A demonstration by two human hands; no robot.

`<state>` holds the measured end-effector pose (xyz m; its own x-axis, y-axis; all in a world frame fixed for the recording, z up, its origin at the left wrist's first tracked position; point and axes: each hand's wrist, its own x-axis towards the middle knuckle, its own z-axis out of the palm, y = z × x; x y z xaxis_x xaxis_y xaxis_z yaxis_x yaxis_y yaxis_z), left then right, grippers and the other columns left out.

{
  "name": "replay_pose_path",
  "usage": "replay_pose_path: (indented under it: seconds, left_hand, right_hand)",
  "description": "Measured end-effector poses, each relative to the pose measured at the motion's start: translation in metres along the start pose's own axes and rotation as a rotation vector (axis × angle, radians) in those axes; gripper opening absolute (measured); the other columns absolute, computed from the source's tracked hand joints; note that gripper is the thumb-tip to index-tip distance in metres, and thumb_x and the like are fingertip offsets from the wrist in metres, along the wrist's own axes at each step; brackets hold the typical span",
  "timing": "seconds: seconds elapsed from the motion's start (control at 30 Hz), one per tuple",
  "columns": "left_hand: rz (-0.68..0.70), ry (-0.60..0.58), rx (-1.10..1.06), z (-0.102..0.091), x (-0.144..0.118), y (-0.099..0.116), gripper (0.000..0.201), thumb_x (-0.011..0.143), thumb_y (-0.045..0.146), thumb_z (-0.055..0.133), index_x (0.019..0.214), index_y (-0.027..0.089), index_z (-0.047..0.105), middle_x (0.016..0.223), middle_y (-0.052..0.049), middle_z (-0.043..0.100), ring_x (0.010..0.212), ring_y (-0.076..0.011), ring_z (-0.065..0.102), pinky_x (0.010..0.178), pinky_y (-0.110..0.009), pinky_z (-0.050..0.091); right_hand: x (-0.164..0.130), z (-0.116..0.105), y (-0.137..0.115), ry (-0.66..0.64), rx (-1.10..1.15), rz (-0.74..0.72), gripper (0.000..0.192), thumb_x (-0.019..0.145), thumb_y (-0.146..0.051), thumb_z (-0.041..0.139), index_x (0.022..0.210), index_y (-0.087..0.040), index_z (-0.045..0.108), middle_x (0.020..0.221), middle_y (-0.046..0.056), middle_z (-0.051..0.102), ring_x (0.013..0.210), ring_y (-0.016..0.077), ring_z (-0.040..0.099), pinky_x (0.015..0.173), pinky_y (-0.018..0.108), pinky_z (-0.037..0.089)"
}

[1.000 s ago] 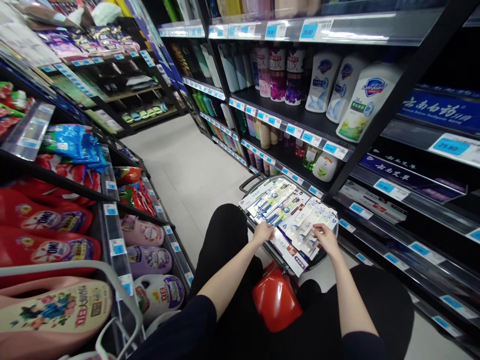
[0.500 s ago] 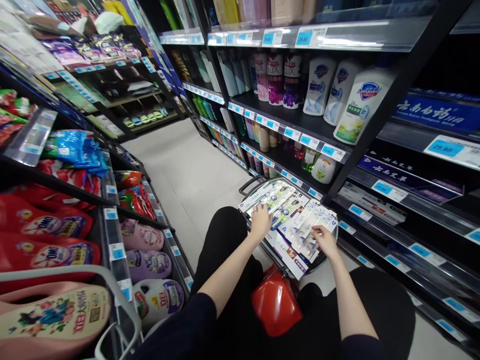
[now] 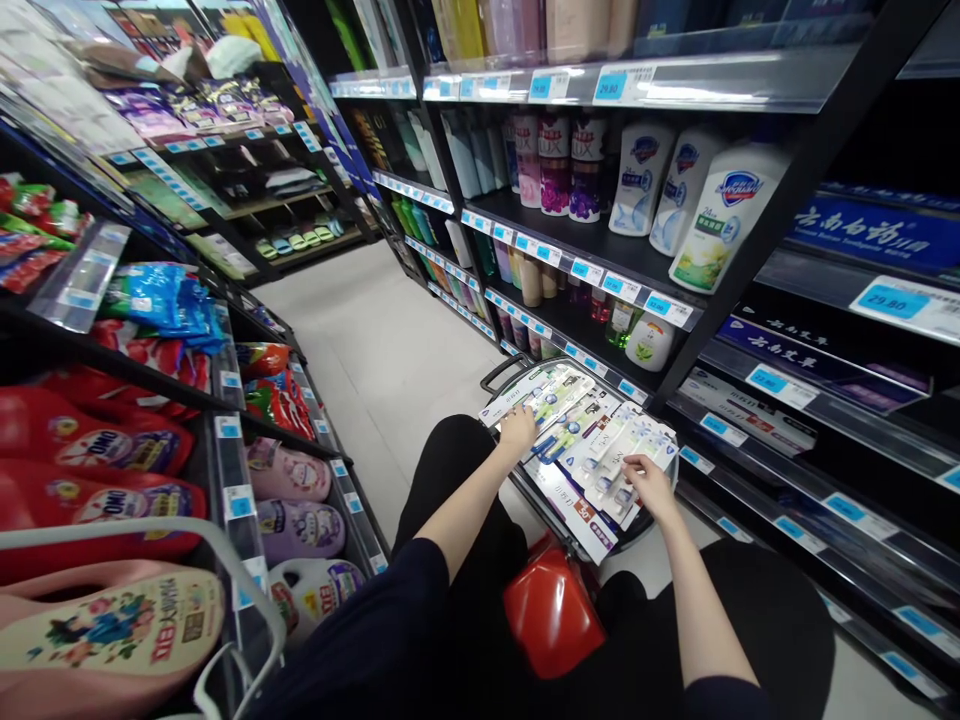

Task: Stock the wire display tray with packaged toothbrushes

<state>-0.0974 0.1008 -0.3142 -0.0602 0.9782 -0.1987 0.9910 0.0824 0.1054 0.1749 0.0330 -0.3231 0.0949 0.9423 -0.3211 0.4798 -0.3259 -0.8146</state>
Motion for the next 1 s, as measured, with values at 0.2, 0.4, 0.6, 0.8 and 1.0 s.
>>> replay_pose_path:
  seconds: [0.2, 0.4, 0.6, 0.8, 1.0]
  left_hand:
    - [0.115, 0.021, 0.04, 0.004, 0.004, 0.0, 0.037, 0.088, 0.03, 0.04, 0.116, 0.007, 0.05, 0.116, -0.022, 0.049, 0.114, -0.0321, 0.047, 0.093, -0.045, 0.041]
    - [0.178, -0.016, 0.036, 0.004, 0.005, 0.007, 0.034, 0.087, 0.014, 0.032, 0.112, 0.002, 0.052, 0.108, -0.024, 0.052, 0.104, -0.0279, 0.053, 0.086, -0.039, 0.046]
    - [0.18, 0.036, -0.013, -0.007, 0.004, 0.017, 0.04, 0.089, 0.013, 0.028, 0.125, 0.004, 0.043, 0.113, -0.024, 0.051, 0.107, -0.0265, 0.052, 0.088, -0.036, 0.045]
    - [0.135, 0.122, -0.081, -0.031, -0.009, 0.022, 0.044, 0.088, 0.008, 0.022, 0.129, 0.005, 0.038, 0.12, -0.022, 0.047, 0.109, -0.0249, 0.05, 0.09, -0.035, 0.043]
    - [0.054, 0.055, -0.698, -0.054, -0.025, 0.029, 0.033, 0.093, 0.026, 0.024, 0.113, 0.014, 0.048, 0.095, -0.009, 0.059, 0.085, -0.017, 0.057, 0.079, -0.031, 0.048]
  right_hand:
    - [-0.002, 0.0, -0.003, -0.022, -0.016, 0.01, 0.046, 0.067, -0.052, 0.052, 0.097, -0.019, 0.062, 0.092, 0.004, 0.065, 0.08, 0.0182, 0.062, 0.073, 0.028, 0.045]
    - [-0.002, 0.002, -0.003, -0.024, -0.013, 0.022, 0.045, 0.068, -0.05, 0.051, 0.098, -0.018, 0.062, 0.092, 0.004, 0.064, 0.076, 0.0167, 0.062, 0.066, 0.026, 0.045]
    - [-0.002, 0.005, -0.003, -0.027, 0.006, 0.019, 0.044, 0.066, -0.05, 0.052, 0.095, -0.018, 0.062, 0.09, 0.004, 0.064, 0.077, 0.0177, 0.062, 0.063, 0.026, 0.045]
    - [-0.001, 0.005, -0.001, -0.029, 0.042, 0.016, 0.042, 0.065, -0.049, 0.054, 0.093, -0.019, 0.062, 0.089, 0.004, 0.065, 0.078, 0.018, 0.061, 0.065, 0.026, 0.045]
    - [0.0, 0.008, -0.001, -0.029, 0.127, 0.025, 0.042, 0.062, -0.048, 0.058, 0.09, -0.018, 0.062, 0.089, 0.005, 0.064, 0.077, 0.0179, 0.061, 0.066, 0.027, 0.046]
